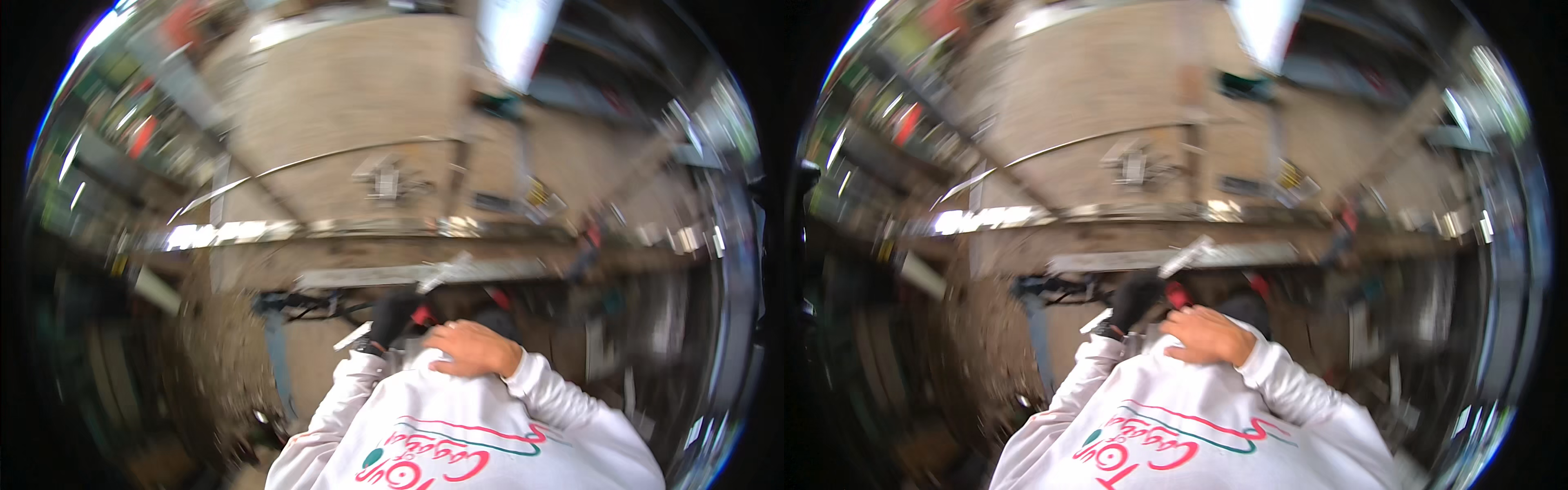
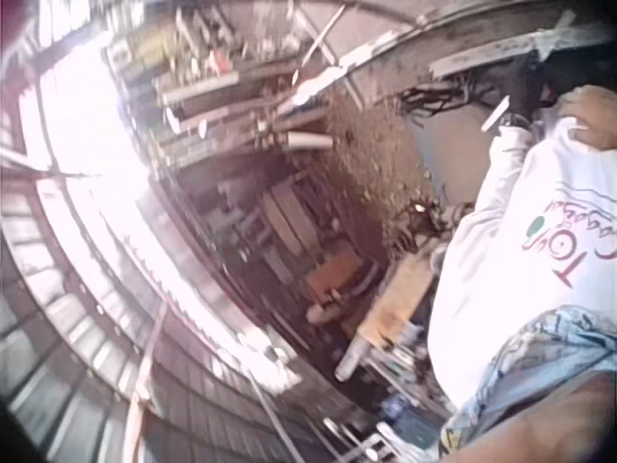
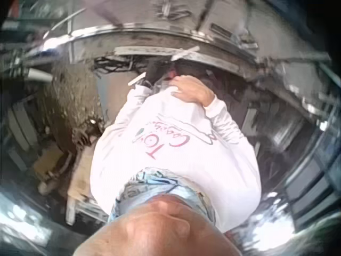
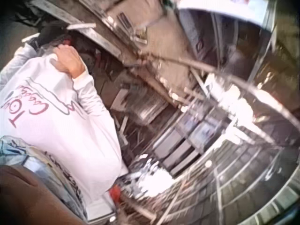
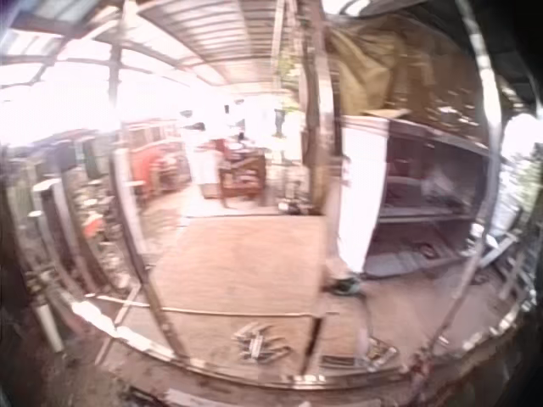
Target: The person measures and marks metal bars, then uses an angle grinder to cut and smooth them. They weld small metal pieces onto the bars and continue grinding the edges. The work is performed on a cluttered workbench in a metal fabrication workshop.
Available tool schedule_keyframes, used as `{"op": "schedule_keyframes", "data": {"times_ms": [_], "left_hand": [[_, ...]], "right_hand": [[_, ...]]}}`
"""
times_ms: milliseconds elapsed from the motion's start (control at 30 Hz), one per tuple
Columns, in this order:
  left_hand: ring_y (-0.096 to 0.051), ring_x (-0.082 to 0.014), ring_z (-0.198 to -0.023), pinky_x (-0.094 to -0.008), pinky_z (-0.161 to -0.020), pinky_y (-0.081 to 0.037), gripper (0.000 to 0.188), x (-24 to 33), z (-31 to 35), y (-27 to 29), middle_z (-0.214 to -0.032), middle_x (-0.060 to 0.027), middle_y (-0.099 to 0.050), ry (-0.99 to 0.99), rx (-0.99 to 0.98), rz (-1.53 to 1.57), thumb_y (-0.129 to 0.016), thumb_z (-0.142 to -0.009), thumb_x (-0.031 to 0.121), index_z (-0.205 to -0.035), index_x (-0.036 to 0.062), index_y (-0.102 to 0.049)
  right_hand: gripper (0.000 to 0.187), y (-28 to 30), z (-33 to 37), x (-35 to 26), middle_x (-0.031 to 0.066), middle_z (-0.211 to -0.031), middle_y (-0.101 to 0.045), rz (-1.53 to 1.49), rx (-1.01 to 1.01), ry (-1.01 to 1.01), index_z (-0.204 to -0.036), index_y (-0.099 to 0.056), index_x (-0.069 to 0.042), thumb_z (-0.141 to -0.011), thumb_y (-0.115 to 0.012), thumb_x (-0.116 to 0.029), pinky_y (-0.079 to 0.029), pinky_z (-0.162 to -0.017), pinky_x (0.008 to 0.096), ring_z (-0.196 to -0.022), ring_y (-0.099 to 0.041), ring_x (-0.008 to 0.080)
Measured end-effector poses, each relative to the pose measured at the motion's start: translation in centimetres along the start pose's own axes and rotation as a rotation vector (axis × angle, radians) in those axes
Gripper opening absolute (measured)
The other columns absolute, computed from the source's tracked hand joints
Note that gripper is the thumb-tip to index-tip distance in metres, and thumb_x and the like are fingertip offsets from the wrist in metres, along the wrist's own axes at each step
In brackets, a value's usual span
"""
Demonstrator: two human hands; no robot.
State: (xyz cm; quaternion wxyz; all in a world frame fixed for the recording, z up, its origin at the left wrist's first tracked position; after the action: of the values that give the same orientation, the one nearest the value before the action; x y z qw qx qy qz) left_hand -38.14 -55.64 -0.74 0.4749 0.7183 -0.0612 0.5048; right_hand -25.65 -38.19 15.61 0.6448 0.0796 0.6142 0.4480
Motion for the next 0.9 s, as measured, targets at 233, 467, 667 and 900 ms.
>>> {"op": "schedule_keyframes", "data": {"times_ms": [233,467,667,900], "left_hand": [[-0.067,-0.0377,-0.082,-0.0453,-0.07,-0.054,0.033,13.4,-8.0,-10.3,-0.091,-0.0162,-0.068,-0.213,-0.165,0.009,-0.075,-0.093,0.022,-0.124,0.0111,-0.072],[-0.066,-0.0389,-0.086,-0.0462,-0.074,-0.053,0.028,18.0,-17.2,-20.1,-0.092,-0.0174,-0.069,-0.244,-0.189,0.073,-0.076,-0.093,0.023,-0.117,0.0076,-0.074],[-0.071,-0.0317,-0.094,-0.04,-0.084,-0.056,0.031,18.2,-16.9,-21.1,-0.103,-0.0182,-0.074,-0.136,-0.139,-0.107,-0.075,-0.094,0.011,-0.123,0.0001,-0.072],[-0.068,-0.0334,-0.088,-0.0405,-0.078,-0.055,0.027,17.6,-10.1,-17.7,-0.104,-0.0162,-0.073,-0.164,-0.099,-0.474,-0.07,-0.095,0.01,-0.12,0.0013,-0.071]], "right_hand": [[0.039,-1.7,21.2,6.0,0.0175,-0.114,-0.072,-0.309,0.669,-0.602,-0.12,-0.071,-0.002,-0.09,-0.076,-0.027,-0.056,-0.091,0.0421,-0.105,-0.07,0.0346],[0.027,-3.3,32.9,21.3,0.0081,-0.096,-0.077,-0.587,1.271,-0.954,-0.11,-0.072,0.001,-0.098,-0.072,-0.024,-0.055,-0.076,0.0291,-0.088,-0.071,0.0108],[0.07,8.2,27.5,37.0,0.0253,-0.083,-0.067,-0.302,1.384,-1.031,-0.078,-0.065,0.006,-0.089,-0.07,-0.062,-0.05,-0.078,0.0458,-0.08,-0.066,0.0389],[0.043,9.8,25.0,40.9,0.0084,-0.055,-0.064,-0.924,1.5,-0.911,-0.072,-0.071,0.001,-0.091,-0.072,-0.037,-0.049,-0.049,0.0362,-0.034,-0.05,0.0237]]}}
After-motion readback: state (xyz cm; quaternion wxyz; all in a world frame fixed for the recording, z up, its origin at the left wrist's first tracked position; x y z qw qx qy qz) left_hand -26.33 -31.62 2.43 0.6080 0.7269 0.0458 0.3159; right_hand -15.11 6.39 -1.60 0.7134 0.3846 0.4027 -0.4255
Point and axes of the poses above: each hand's wrist, its own z-axis away from the middle knuckle, its own y-axis out of the back of the hand, x = y × z, the point moved 2 cm from there along -z, towards the middle knuckle
